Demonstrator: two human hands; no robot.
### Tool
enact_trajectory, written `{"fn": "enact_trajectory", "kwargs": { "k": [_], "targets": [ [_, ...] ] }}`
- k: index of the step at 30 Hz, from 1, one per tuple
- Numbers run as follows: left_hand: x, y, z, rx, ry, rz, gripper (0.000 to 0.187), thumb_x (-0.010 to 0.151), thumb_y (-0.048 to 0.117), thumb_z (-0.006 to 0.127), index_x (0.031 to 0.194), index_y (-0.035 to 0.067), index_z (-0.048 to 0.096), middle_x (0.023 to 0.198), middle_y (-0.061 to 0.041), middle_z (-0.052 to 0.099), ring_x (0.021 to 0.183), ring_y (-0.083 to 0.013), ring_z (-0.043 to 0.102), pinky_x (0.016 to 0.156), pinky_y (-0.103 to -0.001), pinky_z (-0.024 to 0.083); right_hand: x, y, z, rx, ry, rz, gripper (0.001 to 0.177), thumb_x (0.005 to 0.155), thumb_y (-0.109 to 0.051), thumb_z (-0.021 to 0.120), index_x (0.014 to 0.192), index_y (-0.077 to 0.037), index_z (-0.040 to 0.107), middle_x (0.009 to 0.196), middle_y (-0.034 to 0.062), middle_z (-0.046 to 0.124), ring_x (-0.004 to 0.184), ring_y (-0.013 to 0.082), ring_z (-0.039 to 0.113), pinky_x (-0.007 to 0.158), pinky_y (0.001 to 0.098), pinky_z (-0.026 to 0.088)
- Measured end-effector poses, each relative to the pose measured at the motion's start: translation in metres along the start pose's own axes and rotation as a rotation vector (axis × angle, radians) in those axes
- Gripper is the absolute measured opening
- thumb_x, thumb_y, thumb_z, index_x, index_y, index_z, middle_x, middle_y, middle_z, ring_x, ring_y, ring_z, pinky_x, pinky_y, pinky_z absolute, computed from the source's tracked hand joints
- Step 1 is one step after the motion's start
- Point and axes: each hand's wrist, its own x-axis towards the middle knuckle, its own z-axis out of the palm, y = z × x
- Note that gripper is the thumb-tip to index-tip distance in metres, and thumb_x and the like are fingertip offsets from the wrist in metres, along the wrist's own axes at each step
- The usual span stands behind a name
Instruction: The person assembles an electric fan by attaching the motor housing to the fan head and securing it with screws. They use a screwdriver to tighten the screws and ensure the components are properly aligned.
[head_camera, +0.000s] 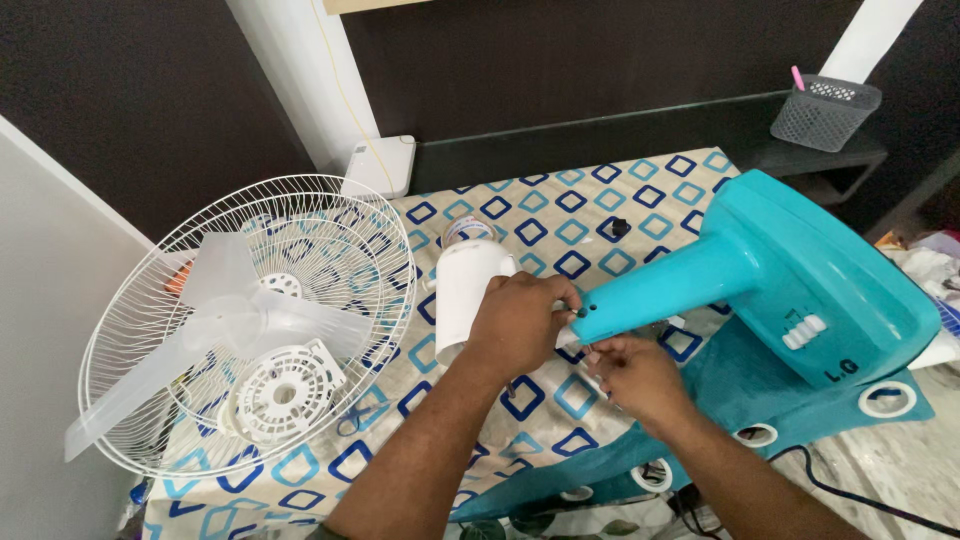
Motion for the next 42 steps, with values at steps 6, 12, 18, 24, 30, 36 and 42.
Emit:
{"fn": "enact_trajectory", "kwargs": {
  "k": [6, 12, 18, 24, 30, 36, 42],
  "targets": [
    [-0.002, 0.002, -0.001, -0.003, -0.01, 0.051, 0.011, 0.088, 0.018, 0.073, 0.099, 0.02, 0.074, 0.086, -0.005, 0.074, 0.093, -0.0246, 0.068, 0.094, -0.044, 0.043, 0.015, 0.01, -0.002, 0.203, -0.053, -0.037, 0.008, 0.093, -0.002, 0.065, 0.099, -0.002, 0.071, 0.081, 0.0038, 0.069, 0.067, 0.0124, 0.061, 0.058, 0.0272, 0.05],
    [-0.004, -0.003, 0.004, 0.049, 0.008, 0.126, 0.009, 0.089, 0.016, 0.073, 0.097, 0.018, 0.072, 0.082, -0.007, 0.073, 0.085, -0.0266, 0.07, 0.092, -0.043, 0.046, 0.026, 0.019, 0.001, 0.337, -0.062, -0.139, 0.003, 0.089, 0.006, 0.067, 0.09, 0.004, 0.069, 0.079, 0.0071, 0.067, 0.069, 0.0152, 0.062, 0.062, 0.0275, 0.052],
    [-0.008, -0.004, 0.006, 0.066, 0.024, 0.181, 0.009, 0.089, 0.014, 0.071, 0.098, 0.016, 0.072, 0.082, -0.01, 0.074, 0.08, -0.0297, 0.071, 0.088, -0.043, 0.051, 0.028, 0.015, 0.003, 0.406, -0.071, -0.108, 0.007, 0.089, 0.009, 0.064, 0.091, 0.002, 0.067, 0.083, 0.0083, 0.067, 0.074, 0.019, 0.066, 0.065, 0.0307, 0.055],
    [-0.006, 0.002, 0.003, -0.046, -0.058, 0.029, 0.01, 0.094, 0.018, 0.069, 0.103, 0.015, 0.071, 0.083, -0.014, 0.074, 0.081, -0.0314, 0.072, 0.075, -0.043, 0.055, 0.026, -0.005, 0.015, 0.669, -0.008, 0.084, 0.036, 0.088, 0.016, 0.057, 0.118, -0.003, 0.06, 0.113, 0.0121, 0.067, 0.097, 0.0258, 0.071, 0.087, 0.035, 0.062],
    [-0.008, 0.002, 0.007, -0.036, -0.002, 0.012, 0.011, 0.091, 0.015, 0.068, 0.101, 0.014, 0.071, 0.085, -0.013, 0.075, 0.083, -0.031, 0.073, 0.074, -0.043, 0.056, 0.016, -0.011, 0.011, 0.782, -0.034, 0.075, 0.038, 0.09, 0.01, 0.056, 0.124, -0.006, 0.06, 0.119, 0.0102, 0.067, 0.101, 0.0225, 0.07, 0.091, 0.0352, 0.059],
    [-0.003, 0.0, 0.017, -0.039, 0.032, -0.026, 0.01, 0.091, 0.017, 0.069, 0.099, 0.012, 0.071, 0.084, -0.014, 0.074, 0.082, -0.0329, 0.073, 0.075, -0.045, 0.056, 0.018, 0.0, 0.001, 0.79, -0.117, 0.078, 0.028, 0.09, 0.004, 0.063, 0.118, -0.001, 0.063, 0.11, 0.0114, 0.071, 0.098, 0.0249, 0.071, 0.084, 0.0341, 0.059],
    [0.004, -0.003, 0.024, -0.011, 0.088, 0.034, 0.007, 0.087, 0.011, 0.069, 0.088, 0.01, 0.076, 0.085, -0.013, 0.075, 0.081, -0.0327, 0.073, 0.076, -0.044, 0.056, 0.019, 0.002, 0.003, 0.803, -0.097, 0.078, 0.032, 0.088, 0.006, 0.066, 0.118, -0.003, 0.06, 0.111, 0.0114, 0.069, 0.095, 0.0249, 0.072, 0.08, 0.0332, 0.06]
  ]
}}
